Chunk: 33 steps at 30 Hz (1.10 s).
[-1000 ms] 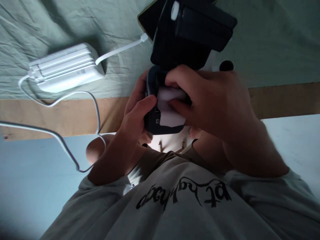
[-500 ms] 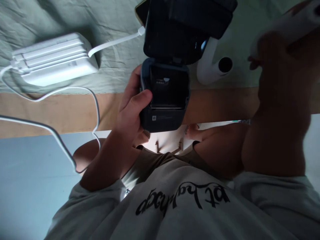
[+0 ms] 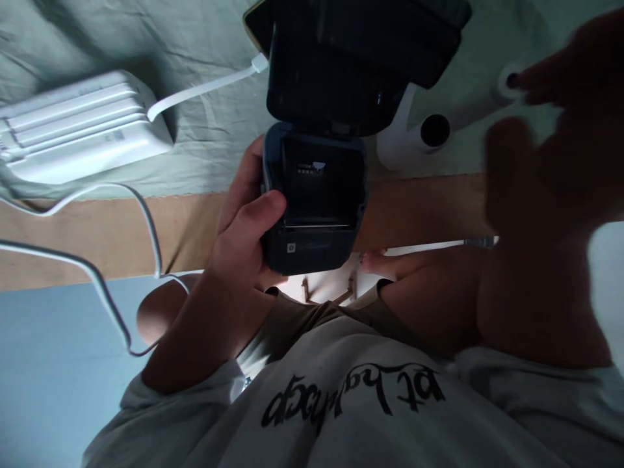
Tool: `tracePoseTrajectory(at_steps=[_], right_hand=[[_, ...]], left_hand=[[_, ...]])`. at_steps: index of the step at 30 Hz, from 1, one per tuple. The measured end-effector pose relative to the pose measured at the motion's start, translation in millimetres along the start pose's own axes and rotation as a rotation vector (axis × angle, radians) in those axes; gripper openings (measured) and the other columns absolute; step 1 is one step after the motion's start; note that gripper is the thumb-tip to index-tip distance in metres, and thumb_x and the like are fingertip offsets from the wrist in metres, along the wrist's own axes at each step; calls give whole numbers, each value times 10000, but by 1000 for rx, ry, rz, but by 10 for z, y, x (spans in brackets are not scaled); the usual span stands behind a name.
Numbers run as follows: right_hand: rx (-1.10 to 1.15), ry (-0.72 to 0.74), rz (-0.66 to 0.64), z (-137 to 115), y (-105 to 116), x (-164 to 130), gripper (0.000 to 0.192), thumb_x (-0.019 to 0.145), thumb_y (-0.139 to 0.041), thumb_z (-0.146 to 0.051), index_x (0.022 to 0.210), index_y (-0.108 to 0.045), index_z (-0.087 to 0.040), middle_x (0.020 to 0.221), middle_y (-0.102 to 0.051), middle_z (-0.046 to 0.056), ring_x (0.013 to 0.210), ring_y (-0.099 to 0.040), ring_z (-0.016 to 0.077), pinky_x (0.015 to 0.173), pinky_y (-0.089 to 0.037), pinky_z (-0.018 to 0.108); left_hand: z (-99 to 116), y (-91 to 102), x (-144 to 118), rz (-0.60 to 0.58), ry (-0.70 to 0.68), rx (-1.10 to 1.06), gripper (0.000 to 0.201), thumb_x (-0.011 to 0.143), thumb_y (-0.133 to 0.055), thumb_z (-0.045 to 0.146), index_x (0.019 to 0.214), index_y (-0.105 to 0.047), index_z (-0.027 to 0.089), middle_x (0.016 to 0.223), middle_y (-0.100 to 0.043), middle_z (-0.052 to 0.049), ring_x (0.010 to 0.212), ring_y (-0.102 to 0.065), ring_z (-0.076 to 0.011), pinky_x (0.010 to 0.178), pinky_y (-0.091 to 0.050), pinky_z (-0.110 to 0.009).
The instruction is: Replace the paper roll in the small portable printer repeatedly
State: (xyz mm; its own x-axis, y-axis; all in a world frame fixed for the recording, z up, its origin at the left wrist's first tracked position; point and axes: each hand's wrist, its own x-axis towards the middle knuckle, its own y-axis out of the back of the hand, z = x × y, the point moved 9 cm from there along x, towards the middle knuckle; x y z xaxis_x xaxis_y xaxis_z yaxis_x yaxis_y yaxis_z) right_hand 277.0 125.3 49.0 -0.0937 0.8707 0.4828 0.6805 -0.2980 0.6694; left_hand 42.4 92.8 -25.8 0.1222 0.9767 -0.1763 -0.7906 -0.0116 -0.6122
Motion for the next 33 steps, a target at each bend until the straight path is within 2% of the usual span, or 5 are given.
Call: tracePoseTrajectory(at_steps=[4, 10, 16, 21, 33], right_hand=[[-196, 196, -169, -293, -409, -78, 488, 797, -675, -365, 1194, -625, -85, 1119, -610, 203, 1042, -608, 236, 844, -539, 359], [-64, 219, -318, -274, -623, -109, 507, 844, -551, -213, 1337, -435, -206, 1194, -625, 98, 1072, -627, 156, 884, -540, 293], [-108, 301, -287, -359, -610, -135, 371, 836, -626, -299, 1185, -567, -188, 1030, -581, 105, 1006, -579, 187, 871, -527, 354], [65, 257, -337, -290, -638, -140, 593, 826, -521, -200, 1388, -343, -266, 1123, -583, 51, 1027, -606, 170, 902, -548, 371], [-11, 282, -334, -286, -641, -155, 596, 770, -563, -182, 1351, -437, -229, 1137, -584, 95, 1057, -586, 201, 924, -527, 404]], left_hand=[[10, 55, 25, 51, -31, 66, 379, 754, -680, 380, 1082, -610, 205, 889, -634, -20, 725, -603, -136, 581, -506, -247], [-1, 41, 13, 33, -20, 32, 319, 778, -676, 351, 1052, -621, 195, 866, -614, -5, 714, -602, -114, 673, -546, -254], [2, 30, 17, -23, -39, -5, 337, 804, -654, 321, 1105, -594, 180, 889, -645, -13, 836, -678, -163, 738, -613, -315], [-36, 6, 9, -67, 1, 35, 469, 799, -639, 356, 1213, -486, 197, 987, -665, -63, 717, -673, -184, 539, -577, -309], [-33, 1, -8, -48, 26, -15, 401, 808, -674, 335, 1167, -547, 208, 955, -659, -32, 755, -665, -159, 565, -546, -249]])
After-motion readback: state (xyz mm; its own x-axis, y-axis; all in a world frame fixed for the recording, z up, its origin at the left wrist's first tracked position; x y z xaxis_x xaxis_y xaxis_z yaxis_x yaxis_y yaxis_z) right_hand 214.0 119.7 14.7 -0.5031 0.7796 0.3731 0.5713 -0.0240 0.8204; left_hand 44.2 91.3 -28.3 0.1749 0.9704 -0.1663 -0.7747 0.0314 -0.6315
